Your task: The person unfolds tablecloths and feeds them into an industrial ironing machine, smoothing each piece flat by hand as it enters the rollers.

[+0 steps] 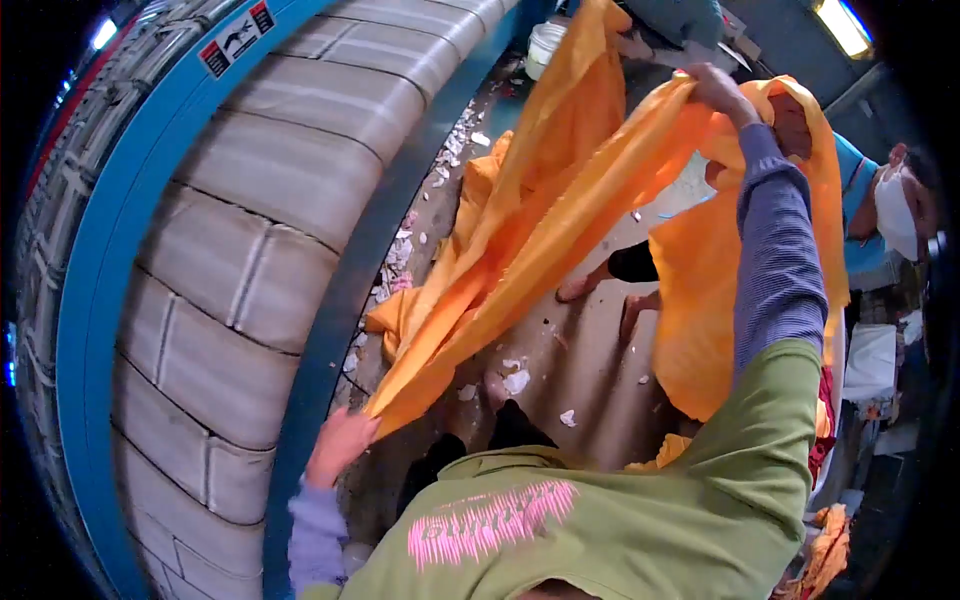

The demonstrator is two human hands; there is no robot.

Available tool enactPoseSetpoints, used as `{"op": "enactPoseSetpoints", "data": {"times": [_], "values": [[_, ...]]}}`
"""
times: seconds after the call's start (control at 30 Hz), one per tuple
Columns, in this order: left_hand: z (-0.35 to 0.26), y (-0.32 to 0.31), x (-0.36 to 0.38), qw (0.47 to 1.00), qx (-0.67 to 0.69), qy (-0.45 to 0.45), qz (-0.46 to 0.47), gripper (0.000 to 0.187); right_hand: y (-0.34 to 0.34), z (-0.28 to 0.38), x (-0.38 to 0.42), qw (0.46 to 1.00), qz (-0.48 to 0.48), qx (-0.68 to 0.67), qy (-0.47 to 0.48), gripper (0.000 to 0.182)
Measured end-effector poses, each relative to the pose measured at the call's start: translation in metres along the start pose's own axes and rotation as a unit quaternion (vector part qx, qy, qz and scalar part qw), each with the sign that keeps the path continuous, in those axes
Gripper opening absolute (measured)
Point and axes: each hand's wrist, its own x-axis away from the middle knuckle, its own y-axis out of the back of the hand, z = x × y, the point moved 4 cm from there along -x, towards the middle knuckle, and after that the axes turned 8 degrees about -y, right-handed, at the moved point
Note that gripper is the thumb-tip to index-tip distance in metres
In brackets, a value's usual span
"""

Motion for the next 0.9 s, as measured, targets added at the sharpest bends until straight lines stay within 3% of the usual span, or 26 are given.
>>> {"op": "enactPoseSetpoints", "data": {"times": [0.03, 0.07, 0.1, 0.13, 0.17, 0.2, 0.23, 0.27, 0.3, 0.33, 0.37, 0.4, 0.47, 0.53, 0.6, 0.73, 0.77, 0.9], "values": [[-0.001, 0.011, 0.022, 1.0, 0.007, 0.015, -0.015, 0.023, -0.031, -0.024, -0.007, 0.998, 0.048, -0.048, 0.0, 0.031], [0.001, 0.026, 0.052, 0.99, 0.062, 0.063, -0.113, 0.017, -0.047, -0.03, -0.007, 0.994, 0.097, -0.053, 0.007, 0.033], [-0.017, 0.064, 0.079, 0.958, 0.137, 0.168, -0.188, 0.014, -0.063, -0.036, -0.005, 0.988, 0.146, -0.058, 0.013, 0.035], [-0.021, 0.086, 0.108, 0.945, 0.154, 0.154, -0.244, 0.017, -0.071, -0.024, 0.006, 0.98, 0.197, -0.019, 0.024, 0.037], [-0.028, 0.1, 0.136, 0.907, 0.165, 0.194, -0.336, 0.019, -0.075, -0.013, 0.014, 0.972, 0.227, 0.062, -0.026, 0.04], [-0.044, 0.123, 0.153, 0.888, 0.18, 0.193, -0.376, 0.023, -0.077, -0.01, 0.018, 0.967, 0.248, -0.037, -0.05, 0.039], [-0.056, 0.14, 0.166, 0.869, 0.193, 0.193, -0.413, 0.027, -0.077, -0.008, 0.011, 0.979, 0.201, -0.039, 0.003, 0.038], [-0.068, 0.144, 0.171, 0.867, 0.214, 0.099, -0.439, 0.029, -0.078, -0.004, 0.004, 0.986, 0.154, -0.043, 0.057, 0.037], [-0.082, 0.149, 0.176, 0.857, 0.229, 0.004, -0.462, 0.031, -0.066, 0.005, 0.002, 0.997, 0.023, 0.048, 0.054, 0.031], [-0.095, 0.152, 0.181, 0.837, 0.243, -0.092, -0.481, 0.034, -0.061, -0.005, -0.009, 0.989, 0.006, -0.148, -0.031, 0.028], [-0.102, 0.153, 0.167, 0.837, 0.294, -0.183, -0.424, 0.037, -0.03, 0.01, -0.006, 0.995, -0.098, -0.035, -0.008, 0.03], [-0.109, 0.155, 0.154, 0.844, 0.355, -0.242, -0.322, 0.033, -0.021, 0.005, -0.01, 0.985, -0.162, -0.022, -0.054, 0.037], [-0.121, 0.151, 0.141, 0.893, 0.323, -0.2, -0.242, 0.025, -0.017, -0.032, -0.035, 0.949, -0.288, -0.124, -0.011, 0.038], [-0.121, 0.148, 0.14, 0.945, 0.263, -0.086, -0.175, 0.014, 0.001, -0.024, -0.045, 0.968, -0.249, -0.039, -0.021, 0.04], [-0.12, 0.145, 0.134, 0.951, 0.254, -0.044, -0.174, 0.008, -0.001, -0.015, -0.047, 0.974, -0.224, -0.037, 0.007, 0.041], [-0.122, 0.133, 0.107, 0.908, 0.3, -0.161, -0.244, 0.015, -0.037, 0.035, -0.063, 0.979, -0.155, -0.078, 0.104, 0.042], [-0.115, 0.13, 0.107, 0.889, 0.313, -0.207, -0.261, 0.018, -0.051, 0.061, -0.063, 0.98, -0.129, -0.081, 0.13, 0.042], [-0.122, 0.138, 0.104, 0.849, 0.371, -0.238, -0.293, 0.022, -0.098, 0.2, -0.033, 0.96, -0.026, -0.097, 0.261, 0.044]]}}
